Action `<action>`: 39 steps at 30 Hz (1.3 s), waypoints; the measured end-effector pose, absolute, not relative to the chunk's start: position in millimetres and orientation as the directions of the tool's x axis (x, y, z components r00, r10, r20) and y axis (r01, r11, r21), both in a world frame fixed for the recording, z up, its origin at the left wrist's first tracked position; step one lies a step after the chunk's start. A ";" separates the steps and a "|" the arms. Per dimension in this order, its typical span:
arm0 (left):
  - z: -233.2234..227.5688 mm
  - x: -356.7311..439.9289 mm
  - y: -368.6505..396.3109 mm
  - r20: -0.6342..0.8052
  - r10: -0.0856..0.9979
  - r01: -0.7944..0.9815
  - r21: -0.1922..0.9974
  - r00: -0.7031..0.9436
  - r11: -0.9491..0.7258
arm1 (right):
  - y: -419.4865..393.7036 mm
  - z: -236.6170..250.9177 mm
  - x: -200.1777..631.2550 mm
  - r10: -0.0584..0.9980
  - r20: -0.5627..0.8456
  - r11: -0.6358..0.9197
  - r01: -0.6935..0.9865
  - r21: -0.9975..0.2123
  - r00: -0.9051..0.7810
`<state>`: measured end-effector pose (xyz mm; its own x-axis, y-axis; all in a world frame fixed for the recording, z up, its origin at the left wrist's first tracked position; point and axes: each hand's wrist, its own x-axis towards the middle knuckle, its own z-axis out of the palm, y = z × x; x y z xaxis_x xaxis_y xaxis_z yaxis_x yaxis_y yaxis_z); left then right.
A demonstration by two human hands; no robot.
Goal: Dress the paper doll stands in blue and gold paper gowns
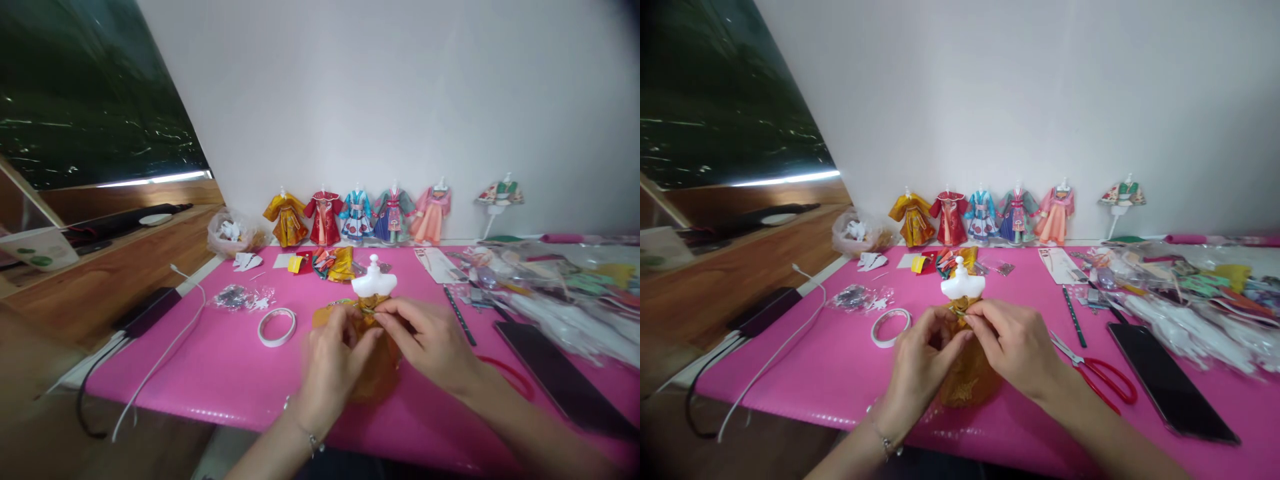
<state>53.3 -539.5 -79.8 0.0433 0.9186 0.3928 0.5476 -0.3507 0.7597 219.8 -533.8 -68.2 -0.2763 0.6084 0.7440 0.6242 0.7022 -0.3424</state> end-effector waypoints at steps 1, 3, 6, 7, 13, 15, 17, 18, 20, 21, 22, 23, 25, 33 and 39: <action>-79.8 52.8 -539.0 0.409 0.911 0.582 0.730 0.048 -0.358 | -533.8 -67.9 219.7 0.609 0.744 0.700 0.627 -0.342 -0.275; -79.1 51.6 -538.1 0.431 0.900 0.608 0.697 0.069 -0.381 | -533.4 -68.1 220.0 0.610 0.743 0.697 0.632 -0.339 -0.275; -78.0 48.8 -536.2 0.432 0.896 0.542 0.730 0.108 -0.417 | -531.7 -71.0 221.6 0.586 0.757 0.719 0.616 -0.322 -0.289; -77.9 47.5 -535.2 0.426 0.898 0.507 0.753 0.113 -0.421 | -531.0 -72.4 222.4 0.567 0.772 0.732 0.606 -0.313 -0.287; -78.5 41.6 -527.4 0.368 0.923 0.387 0.840 0.110 -0.381 | -530.6 -75.8 228.6 0.516 0.821 0.758 0.577 -0.305 -0.244; -77.7 41.1 -526.0 0.346 0.932 0.365 0.858 0.112 -0.362 | -531.4 -74.9 229.8 0.516 0.824 0.751 0.587 -0.303 -0.234; -76.2 41.1 -525.5 0.328 0.938 0.343 0.873 0.115 -0.347 | -531.9 -74.3 230.3 0.523 0.826 0.738 0.598 -0.313 -0.212; -75.3 41.0 -525.6 0.323 0.939 0.335 0.877 0.117 -0.344 | -531.9 -74.3 230.4 0.531 0.823 0.728 0.605 -0.323 -0.200; -73.5 40.5 -525.9 0.318 0.940 0.333 0.880 0.120 -0.340 | -531.8 -74.7 230.7 0.551 0.816 0.704 0.622 -0.343 -0.173; -72.6 40.1 -526.1 0.316 0.941 0.340 0.878 0.118 -0.337 | -531.7 -74.9 230.8 0.560 0.812 0.692 0.631 -0.351 -0.162; -71.7 39.7 -526.3 0.314 0.943 0.349 0.876 0.115 -0.334 | -531.6 -75.0 231.0 0.567 0.809 0.682 0.639 -0.357 -0.153; -70.8 39.3 -526.5 0.309 0.944 0.359 0.874 0.112 -0.328 | -531.5 -74.9 231.2 0.574 0.806 0.673 0.645 -0.363 -0.146; -69.0 38.5 -526.7 0.302 0.947 0.370 0.872 0.111 -0.321 | -531.3 -74.3 231.5 0.580 0.803 0.661 0.656 -0.364 -0.139; -66.0 36.0 -528.4 0.307 0.944 0.412 0.850 0.119 -0.328 | -530.7 -73.4 231.2 0.582 0.803 0.648 0.668 -0.365 -0.126; -68.5 33.9 -528.5 0.303 0.945 0.437 0.839 0.120 -0.325 | -530.1 -74.2 231.2 0.561 0.819 0.645 0.684 -0.340 -0.122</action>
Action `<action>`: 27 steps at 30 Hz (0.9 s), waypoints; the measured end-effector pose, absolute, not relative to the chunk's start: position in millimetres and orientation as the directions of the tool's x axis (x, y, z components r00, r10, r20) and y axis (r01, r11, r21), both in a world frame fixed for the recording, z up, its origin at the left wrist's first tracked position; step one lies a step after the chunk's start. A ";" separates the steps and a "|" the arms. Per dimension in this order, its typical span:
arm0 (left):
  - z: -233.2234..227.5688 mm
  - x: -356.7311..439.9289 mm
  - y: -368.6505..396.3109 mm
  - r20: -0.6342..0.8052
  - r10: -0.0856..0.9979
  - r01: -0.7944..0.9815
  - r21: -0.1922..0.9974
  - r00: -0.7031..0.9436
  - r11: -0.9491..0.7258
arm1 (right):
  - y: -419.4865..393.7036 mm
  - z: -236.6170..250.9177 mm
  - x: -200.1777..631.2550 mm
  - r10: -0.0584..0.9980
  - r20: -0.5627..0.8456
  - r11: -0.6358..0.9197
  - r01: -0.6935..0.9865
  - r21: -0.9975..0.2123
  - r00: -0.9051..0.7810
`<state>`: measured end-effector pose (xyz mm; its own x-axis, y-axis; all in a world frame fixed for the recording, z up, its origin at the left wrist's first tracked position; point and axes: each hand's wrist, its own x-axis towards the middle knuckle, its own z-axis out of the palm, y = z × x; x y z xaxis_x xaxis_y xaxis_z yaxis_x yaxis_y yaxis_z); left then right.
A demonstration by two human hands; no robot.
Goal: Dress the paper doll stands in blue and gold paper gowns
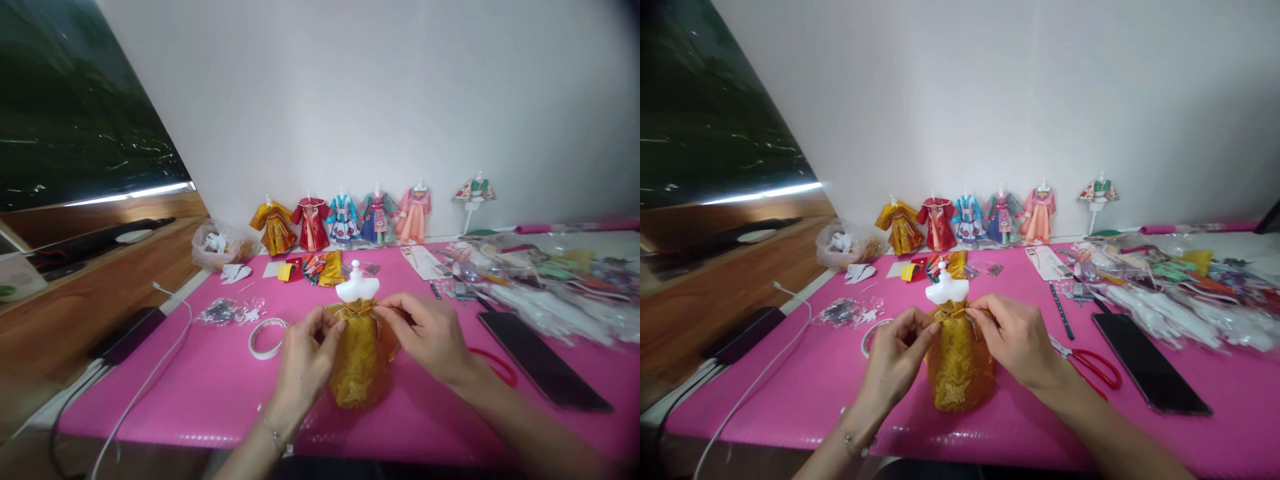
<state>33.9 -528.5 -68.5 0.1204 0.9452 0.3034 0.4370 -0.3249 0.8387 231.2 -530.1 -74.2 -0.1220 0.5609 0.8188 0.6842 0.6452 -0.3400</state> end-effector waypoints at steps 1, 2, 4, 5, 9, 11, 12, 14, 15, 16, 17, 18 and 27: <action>-68.6 33.9 -528.3 0.304 0.945 0.443 0.835 0.119 -0.325 | -530.0 -74.5 231.4 0.561 0.819 0.643 0.687 -0.339 -0.122; -68.5 33.9 -528.1 0.304 0.946 0.449 0.833 0.117 -0.323 | -529.9 -75.0 231.6 0.562 0.818 0.640 0.690 -0.337 -0.123; -68.1 33.8 -527.9 0.301 0.947 0.453 0.832 0.114 -0.319 | -529.7 -76.0 232.0 0.558 0.820 0.640 0.695 -0.328 -0.127; -67.8 33.8 -527.9 0.301 0.947 0.454 0.832 0.114 -0.319 | -529.6 -76.5 232.1 0.553 0.823 0.641 0.696 -0.323 -0.127; -67.0 33.2 -528.1 0.297 0.947 0.451 0.834 0.120 -0.318 | -529.4 -77.4 231.5 0.544 0.830 0.641 0.699 -0.318 -0.121; -67.4 32.7 -527.7 0.297 0.947 0.454 0.832 0.119 -0.318 | -529.6 -77.0 231.0 0.551 0.827 0.635 0.699 -0.329 -0.111; -67.9 32.5 -527.4 0.300 0.946 0.456 0.830 0.119 -0.321 | -529.8 -76.8 230.9 0.556 0.825 0.633 0.696 -0.339 -0.103; -69.4 31.7 -526.8 0.307 0.944 0.455 0.828 0.120 -0.327 | -530.1 -77.0 231.1 0.562 0.822 0.640 0.677 -0.364 -0.089; -70.3 31.2 -526.8 0.306 0.944 0.453 0.830 0.121 -0.327 | -530.2 -77.4 231.5 0.564 0.821 0.648 0.665 -0.372 -0.090; -71.1 30.6 -527.0 0.299 0.946 0.452 0.832 0.125 -0.323 | -530.4 -78.1 231.9 0.566 0.818 0.657 0.655 -0.374 -0.102; -71.7 30.1 -527.4 0.291 0.948 0.454 0.833 0.130 -0.318 | -530.5 -78.9 232.5 0.567 0.815 0.664 0.651 -0.367 -0.120; -71.9 29.5 -528.2 0.282 0.949 0.459 0.831 0.140 -0.315 | -530.6 -79.9 233.1 0.566 0.812 0.670 0.653 -0.354 -0.140; -52.0 31.7 -523.1 0.496 0.852 0.626 0.614 0.169 -0.481 | -530.9 -81.2 232.4 0.550 0.810 0.691 0.655 -0.305 -0.204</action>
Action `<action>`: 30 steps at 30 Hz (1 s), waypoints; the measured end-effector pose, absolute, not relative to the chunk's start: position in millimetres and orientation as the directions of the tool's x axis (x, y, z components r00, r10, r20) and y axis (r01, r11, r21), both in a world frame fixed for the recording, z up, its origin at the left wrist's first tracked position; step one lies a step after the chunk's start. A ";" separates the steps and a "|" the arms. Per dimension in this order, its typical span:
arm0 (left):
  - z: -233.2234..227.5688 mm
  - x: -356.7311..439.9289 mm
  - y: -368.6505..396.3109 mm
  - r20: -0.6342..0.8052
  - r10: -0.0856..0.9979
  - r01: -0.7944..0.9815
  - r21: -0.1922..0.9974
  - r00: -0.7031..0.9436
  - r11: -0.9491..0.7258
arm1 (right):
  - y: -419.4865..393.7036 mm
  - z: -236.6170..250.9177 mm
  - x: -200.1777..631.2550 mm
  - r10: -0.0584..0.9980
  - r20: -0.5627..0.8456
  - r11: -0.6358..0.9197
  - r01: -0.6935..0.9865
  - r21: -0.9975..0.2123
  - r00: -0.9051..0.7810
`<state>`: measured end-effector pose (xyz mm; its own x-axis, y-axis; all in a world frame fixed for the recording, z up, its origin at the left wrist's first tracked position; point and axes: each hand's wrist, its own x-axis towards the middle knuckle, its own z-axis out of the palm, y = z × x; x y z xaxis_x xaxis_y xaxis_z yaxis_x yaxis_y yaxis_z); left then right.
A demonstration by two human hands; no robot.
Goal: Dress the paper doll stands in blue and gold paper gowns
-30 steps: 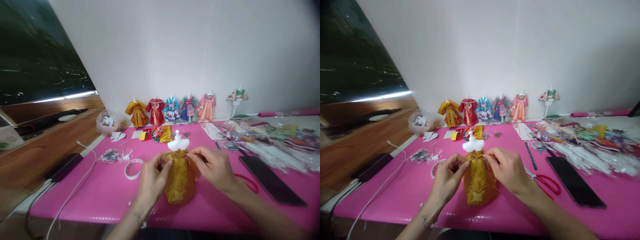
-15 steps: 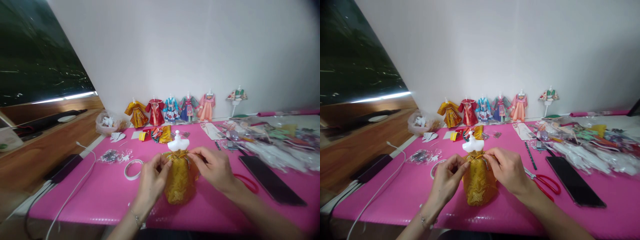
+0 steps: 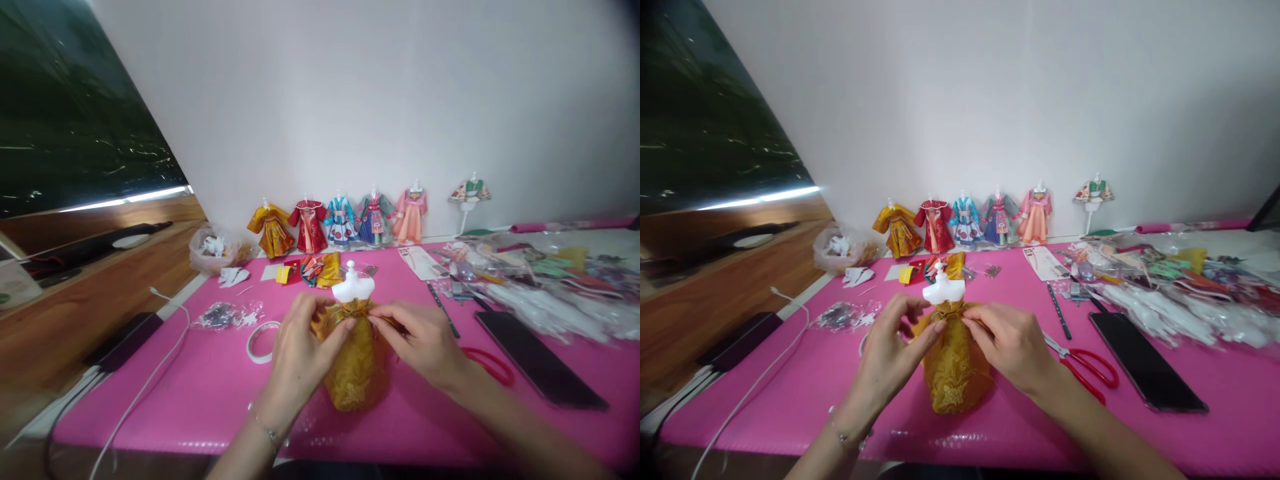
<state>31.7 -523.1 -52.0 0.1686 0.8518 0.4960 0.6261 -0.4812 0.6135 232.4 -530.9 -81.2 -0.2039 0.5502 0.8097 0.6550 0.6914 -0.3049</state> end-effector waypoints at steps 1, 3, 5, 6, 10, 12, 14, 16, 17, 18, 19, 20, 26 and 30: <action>-49.7 32.7 -519.6 0.530 0.824 0.591 0.604 0.202 -0.534 | -531.1 -80.9 231.9 0.545 0.812 0.694 0.655 -0.300 -0.206; -47.0 34.7 -512.5 0.547 0.797 0.521 0.617 0.256 -0.590 | -531.8 -81.0 231.2 0.534 0.819 0.699 0.655 -0.287 -0.211; -46.8 36.6 -507.3 0.515 0.815 0.489 0.656 0.266 -0.575 | -533.0 -82.0 230.5 0.512 0.832 0.704 0.660 -0.264 -0.214; -47.4 37.5 -505.7 0.497 0.827 0.483 0.674 0.264 -0.559 | -533.9 -82.7 230.3 0.498 0.840 0.706 0.663 -0.248 -0.216; -51.6 40.4 -504.5 0.456 0.859 0.491 0.708 0.231 -0.508 | -538.4 -85.3 229.1 0.432 0.870 0.703 0.693 -0.158 -0.240; -53.6 41.8 -505.2 0.456 0.869 0.494 0.720 0.193 -0.488 | -540.9 -86.3 228.1 0.410 0.871 0.689 0.718 -0.101 -0.271; -55.5 43.4 -505.7 0.466 0.870 0.484 0.731 0.160 -0.481 | -542.8 -87.9 226.5 0.410 0.860 0.676 0.734 -0.063 -0.304; -57.0 45.0 -505.6 0.478 0.867 0.470 0.739 0.137 -0.482 | -544.3 -90.5 224.1 0.424 0.847 0.673 0.738 -0.057 -0.321; -57.6 45.6 -505.3 0.480 0.868 0.466 0.744 0.129 -0.480 | -544.9 -92.2 222.7 0.428 0.844 0.674 0.736 -0.060 -0.322; -58.0 46.1 -504.9 0.478 0.870 0.462 0.748 0.122 -0.476 | -545.7 -94.2 221.2 0.432 0.843 0.675 0.735 -0.066 -0.321; -58.3 46.4 -504.5 0.474 0.873 0.459 0.753 0.118 -0.471 | -546.6 -96.4 219.6 0.438 0.841 0.673 0.736 -0.073 -0.318; -58.6 46.4 -504.1 0.467 0.877 0.455 0.760 0.116 -0.465 | -547.7 -98.9 218.0 0.447 0.838 0.672 0.736 -0.082 -0.314; -61.5 41.1 -508.1 0.408 0.902 0.353 0.831 0.142 -0.431 | -557.5 -118.2 210.9 0.489 0.823 0.686 0.710 -0.158 -0.288; -62.9 40.5 -513.0 0.423 0.899 0.322 0.840 0.115 -0.436 | -562.4 -130.4 208.9 0.526 0.796 0.689 0.698 -0.194 -0.299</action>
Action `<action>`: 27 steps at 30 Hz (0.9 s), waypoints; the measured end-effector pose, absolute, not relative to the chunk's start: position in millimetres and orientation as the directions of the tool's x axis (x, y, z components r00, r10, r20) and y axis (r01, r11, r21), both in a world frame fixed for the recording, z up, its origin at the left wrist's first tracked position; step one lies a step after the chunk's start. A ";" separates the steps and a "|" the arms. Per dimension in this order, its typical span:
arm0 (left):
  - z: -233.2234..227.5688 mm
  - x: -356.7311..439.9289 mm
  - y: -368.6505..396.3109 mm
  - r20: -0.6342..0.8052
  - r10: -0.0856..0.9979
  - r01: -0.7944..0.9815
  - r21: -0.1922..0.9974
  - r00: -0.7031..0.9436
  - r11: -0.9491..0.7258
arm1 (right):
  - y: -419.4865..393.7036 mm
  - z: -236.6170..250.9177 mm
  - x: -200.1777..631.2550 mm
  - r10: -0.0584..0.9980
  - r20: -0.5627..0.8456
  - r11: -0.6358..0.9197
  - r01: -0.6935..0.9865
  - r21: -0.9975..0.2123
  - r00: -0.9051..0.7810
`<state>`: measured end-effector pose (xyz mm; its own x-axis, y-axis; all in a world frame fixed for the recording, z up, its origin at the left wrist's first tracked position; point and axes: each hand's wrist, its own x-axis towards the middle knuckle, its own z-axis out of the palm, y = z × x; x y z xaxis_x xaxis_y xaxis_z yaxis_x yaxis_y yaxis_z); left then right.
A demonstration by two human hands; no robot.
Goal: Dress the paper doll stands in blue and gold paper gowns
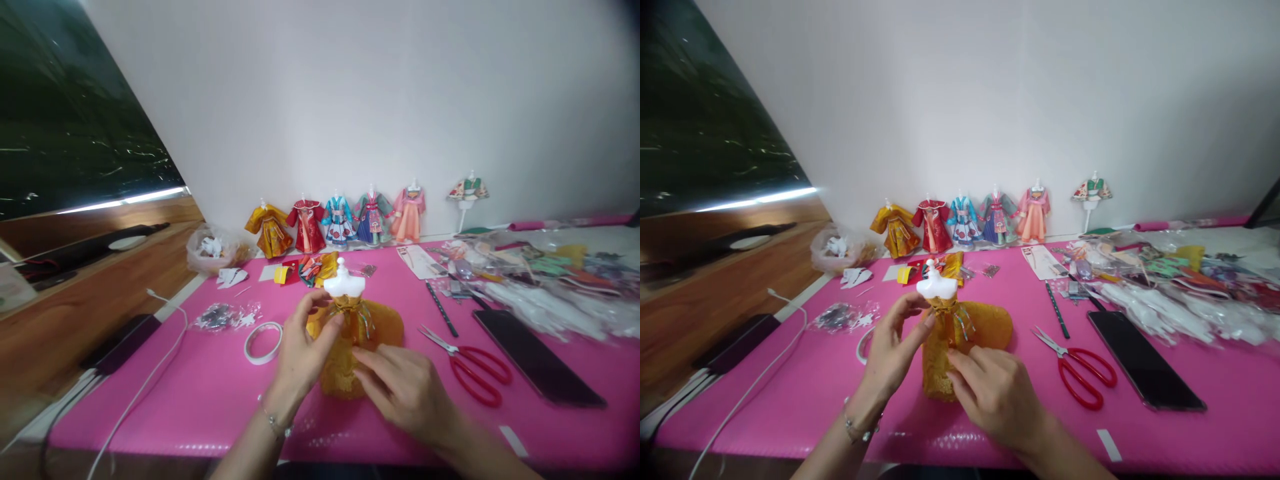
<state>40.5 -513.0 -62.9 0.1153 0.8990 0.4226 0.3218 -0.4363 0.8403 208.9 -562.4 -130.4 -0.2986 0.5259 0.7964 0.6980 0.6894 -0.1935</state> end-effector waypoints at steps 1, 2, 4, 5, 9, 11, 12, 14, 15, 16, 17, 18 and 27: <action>-62.4 41.9 -513.1 0.434 0.895 0.334 0.833 0.100 -0.441 | -563.2 -133.0 208.4 0.527 0.795 0.692 0.695 -0.197 -0.299; -61.5 43.8 -512.6 0.449 0.889 0.348 0.823 0.086 -0.449 | -564.0 -135.5 207.6 0.527 0.795 0.696 0.690 -0.201 -0.301; -58.6 49.0 -510.2 0.488 0.871 0.369 0.800 0.059 -0.473 | -565.8 -140.3 205.5 0.521 0.797 0.708 0.676 -0.204 -0.305; -56.7 51.9 -508.7 0.506 0.861 0.375 0.790 0.049 -0.486 | -567.0 -142.5 204.2 0.519 0.796 0.715 0.668 -0.206 -0.310; -48.2 61.1 -504.2 0.515 0.857 0.387 0.786 0.023 -0.482 | -574.5 -150.6 199.5 0.528 0.778 0.741 0.632 -0.227 -0.340; -44.2 63.9 -503.5 0.500 0.866 0.391 0.794 0.017 -0.466 | -578.7 -153.7 198.8 0.534 0.768 0.750 0.618 -0.236 -0.354; -42.4 64.9 -503.4 0.496 0.868 0.392 0.796 0.013 -0.460 | -580.6 -154.9 198.9 0.534 0.767 0.751 0.616 -0.237 -0.356; -39.6 66.6 -503.6 0.486 0.874 0.396 0.800 0.012 -0.451 | -583.2 -156.4 200.3 0.537 0.768 0.747 0.620 -0.241 -0.349; -38.5 67.3 -503.8 0.481 0.877 0.397 0.802 0.015 -0.446 | -583.9 -156.8 201.2 0.537 0.771 0.744 0.623 -0.242 -0.342; -37.7 67.8 -504.1 0.478 0.878 0.399 0.802 0.018 -0.445 | -584.4 -157.0 202.3 0.536 0.775 0.742 0.625 -0.243 -0.335; -37.1 68.2 -504.5 0.480 0.877 0.404 0.798 0.023 -0.448 | -584.5 -157.1 203.5 0.534 0.779 0.742 0.625 -0.244 -0.330; -36.5 68.4 -505.0 0.490 0.871 0.411 0.790 0.024 -0.455 | -584.5 -157.1 204.7 0.529 0.784 0.744 0.622 -0.245 -0.325; -23.2 66.7 -501.2 0.605 0.796 0.455 0.702 0.024 -0.547 | -581.1 -155.1 216.6 0.571 0.777 0.732 0.594 -0.334 -0.266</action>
